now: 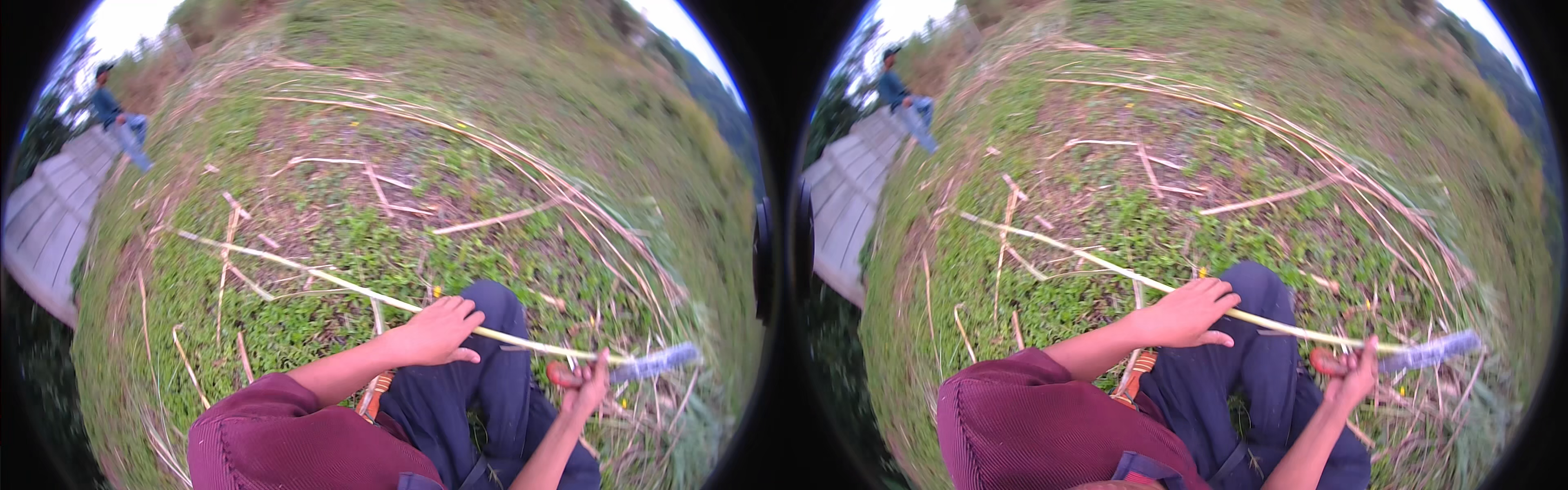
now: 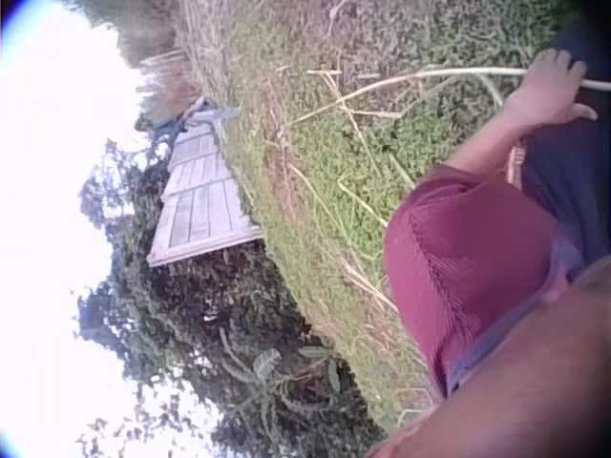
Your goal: The person sits on the ground and uses a machete to strip and cut long, thin sticks. They repeatedly scrape the surface of the sticks with the blade and chop them into shorter segments, discarding the pieces onto the surrounding grass.
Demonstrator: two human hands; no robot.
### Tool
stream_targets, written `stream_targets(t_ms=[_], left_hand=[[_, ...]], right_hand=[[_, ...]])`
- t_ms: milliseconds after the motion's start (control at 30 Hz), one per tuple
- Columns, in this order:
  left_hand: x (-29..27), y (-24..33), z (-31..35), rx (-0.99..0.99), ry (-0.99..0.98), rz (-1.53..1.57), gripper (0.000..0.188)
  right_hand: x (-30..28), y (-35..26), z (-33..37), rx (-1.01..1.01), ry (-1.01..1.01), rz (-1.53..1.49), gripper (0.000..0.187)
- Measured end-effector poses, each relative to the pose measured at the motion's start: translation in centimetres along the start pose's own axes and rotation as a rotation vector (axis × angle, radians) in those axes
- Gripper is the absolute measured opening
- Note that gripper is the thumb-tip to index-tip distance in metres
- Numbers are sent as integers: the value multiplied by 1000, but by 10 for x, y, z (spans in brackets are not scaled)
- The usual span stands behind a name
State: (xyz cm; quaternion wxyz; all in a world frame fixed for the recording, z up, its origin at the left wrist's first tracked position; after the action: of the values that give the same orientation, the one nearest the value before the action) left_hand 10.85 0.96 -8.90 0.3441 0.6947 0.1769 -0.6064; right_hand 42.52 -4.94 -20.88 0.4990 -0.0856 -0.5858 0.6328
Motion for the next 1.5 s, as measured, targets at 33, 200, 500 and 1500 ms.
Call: stream_targets(t_ms=[33,200,500,1500], left_hand=[[2,16,-9,23,53,52,66],[35,52,-61,-7,96,347,23],[7,42,-75,-50,75,330,26],[-25,29,-65,-76,96,432,37]], right_hand=[[20,7,14,30,-47,9,25],[40,11,36,87,-210,-8,28],[23,-38,49,-871,-57,1159,28],[24,-54,55,-1124,89,1339,21]])
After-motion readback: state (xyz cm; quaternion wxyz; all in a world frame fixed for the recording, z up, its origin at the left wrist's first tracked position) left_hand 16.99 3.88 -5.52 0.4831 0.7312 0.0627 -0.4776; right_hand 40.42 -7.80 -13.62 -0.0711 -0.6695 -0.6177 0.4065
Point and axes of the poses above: each hand's wrist, its own z-axis away from the middle knuckle, its own x-axis out of the palm, y = z × x, the point moved 7 cm from there along -z, towards the middle knuckle, and after that the axes turned 2 degrees about z, right-handed, at the moved point
